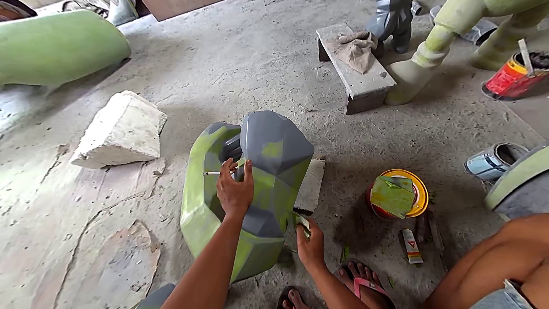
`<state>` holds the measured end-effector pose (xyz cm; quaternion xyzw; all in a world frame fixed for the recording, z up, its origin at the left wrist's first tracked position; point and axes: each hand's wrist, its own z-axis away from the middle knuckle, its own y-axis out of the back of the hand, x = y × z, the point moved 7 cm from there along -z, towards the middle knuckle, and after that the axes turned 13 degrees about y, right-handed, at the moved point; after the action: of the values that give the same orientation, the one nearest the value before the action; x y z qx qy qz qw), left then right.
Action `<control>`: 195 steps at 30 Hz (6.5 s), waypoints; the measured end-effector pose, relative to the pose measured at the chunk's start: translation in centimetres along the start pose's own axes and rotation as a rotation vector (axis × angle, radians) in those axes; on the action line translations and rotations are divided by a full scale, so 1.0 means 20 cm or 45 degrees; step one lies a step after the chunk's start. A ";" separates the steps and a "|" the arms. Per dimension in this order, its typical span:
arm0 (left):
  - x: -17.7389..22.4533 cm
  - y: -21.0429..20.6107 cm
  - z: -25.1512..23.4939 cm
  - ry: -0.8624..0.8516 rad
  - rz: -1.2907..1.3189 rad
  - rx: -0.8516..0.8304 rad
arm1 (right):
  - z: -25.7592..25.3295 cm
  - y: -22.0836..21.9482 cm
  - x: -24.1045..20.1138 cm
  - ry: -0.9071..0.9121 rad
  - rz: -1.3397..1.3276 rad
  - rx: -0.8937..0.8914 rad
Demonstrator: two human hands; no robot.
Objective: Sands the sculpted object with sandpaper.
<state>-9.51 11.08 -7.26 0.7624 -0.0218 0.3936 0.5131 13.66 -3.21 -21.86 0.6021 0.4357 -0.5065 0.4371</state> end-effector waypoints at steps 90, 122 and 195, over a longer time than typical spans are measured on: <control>0.02 0.01 0.00 0.011 0.001 0.014 | -0.16 -0.09 0.07 0.229 0.453 -1.216; 0.01 0.01 0.00 0.046 0.122 0.052 | -0.38 0.10 -0.31 0.016 0.094 -1.108; -1.18 0.17 1.29 1.717 1.130 0.351 | -1.58 -0.12 -0.90 0.160 -0.196 -0.463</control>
<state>-12.42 -19.94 -23.61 0.3384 0.0402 0.9332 0.1139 16.60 26.42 -0.93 0.5086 0.5912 -0.4127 0.4706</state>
